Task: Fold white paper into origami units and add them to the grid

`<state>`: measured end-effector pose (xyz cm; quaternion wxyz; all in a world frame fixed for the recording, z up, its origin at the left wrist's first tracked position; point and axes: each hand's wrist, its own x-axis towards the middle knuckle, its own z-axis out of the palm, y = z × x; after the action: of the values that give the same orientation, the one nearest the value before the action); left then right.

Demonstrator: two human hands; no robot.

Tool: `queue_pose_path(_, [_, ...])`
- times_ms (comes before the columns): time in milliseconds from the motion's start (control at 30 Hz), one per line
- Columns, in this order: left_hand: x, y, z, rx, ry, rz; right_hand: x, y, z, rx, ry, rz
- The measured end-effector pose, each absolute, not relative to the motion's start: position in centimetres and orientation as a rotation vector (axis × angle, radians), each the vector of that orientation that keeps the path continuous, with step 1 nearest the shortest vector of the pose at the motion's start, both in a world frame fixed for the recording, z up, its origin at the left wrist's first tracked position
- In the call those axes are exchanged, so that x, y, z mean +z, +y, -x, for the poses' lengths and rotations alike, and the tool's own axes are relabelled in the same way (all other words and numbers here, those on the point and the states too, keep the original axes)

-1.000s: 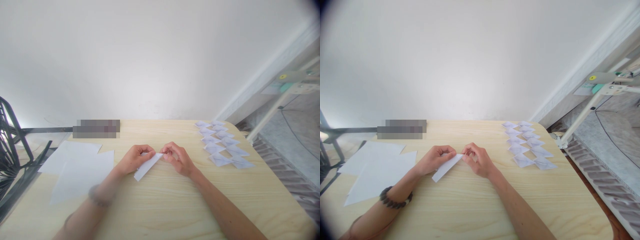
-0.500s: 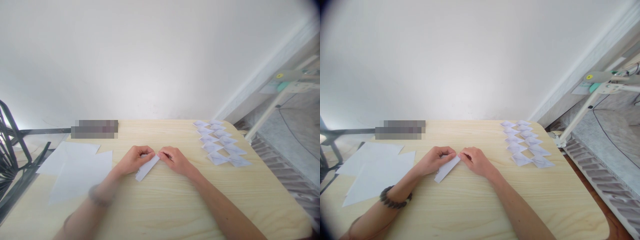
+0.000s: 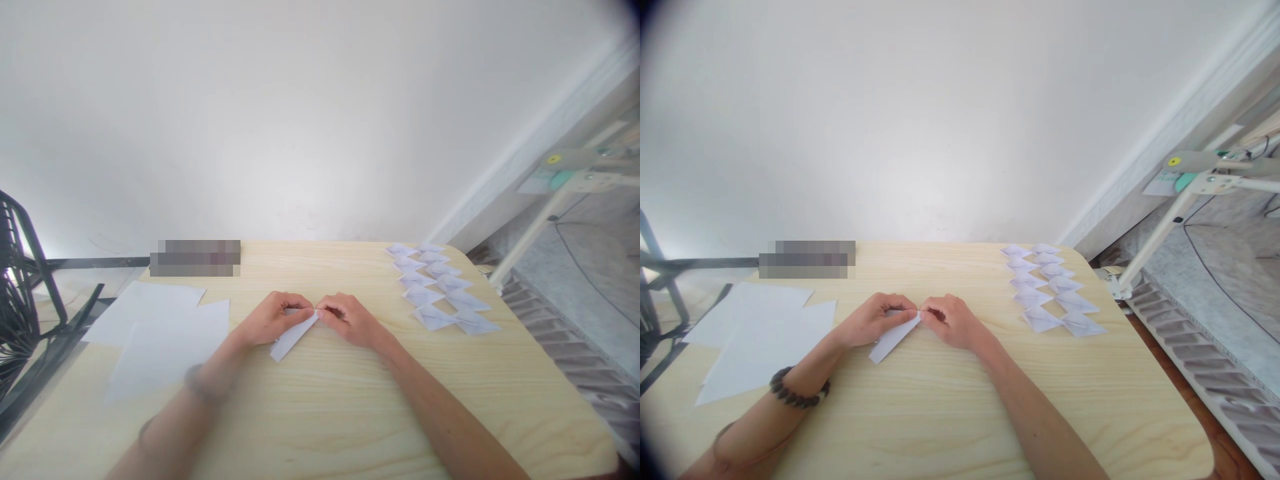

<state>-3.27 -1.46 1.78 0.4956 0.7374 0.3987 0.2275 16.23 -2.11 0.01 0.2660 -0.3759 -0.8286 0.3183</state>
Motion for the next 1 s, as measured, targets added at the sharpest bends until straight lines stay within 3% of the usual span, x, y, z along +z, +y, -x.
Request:
queue_pose_path(500, [1.4,-1.6,3.5,0.75,1.04,-1.519,-1.0,-1.9,-16.1,0.687,-1.931,1.186])
queue_pose_path(800, [0.1,-1.1,3.8,0.779,0.924,-1.476,-0.8,-2.0,-16.3,0.838,-1.915,1.112])
queue_pose_path(1000, [0.3,-1.4,3.6,0.766,0.912,-1.557,-0.7,-2.0,-16.3,0.774,-1.994,1.06])
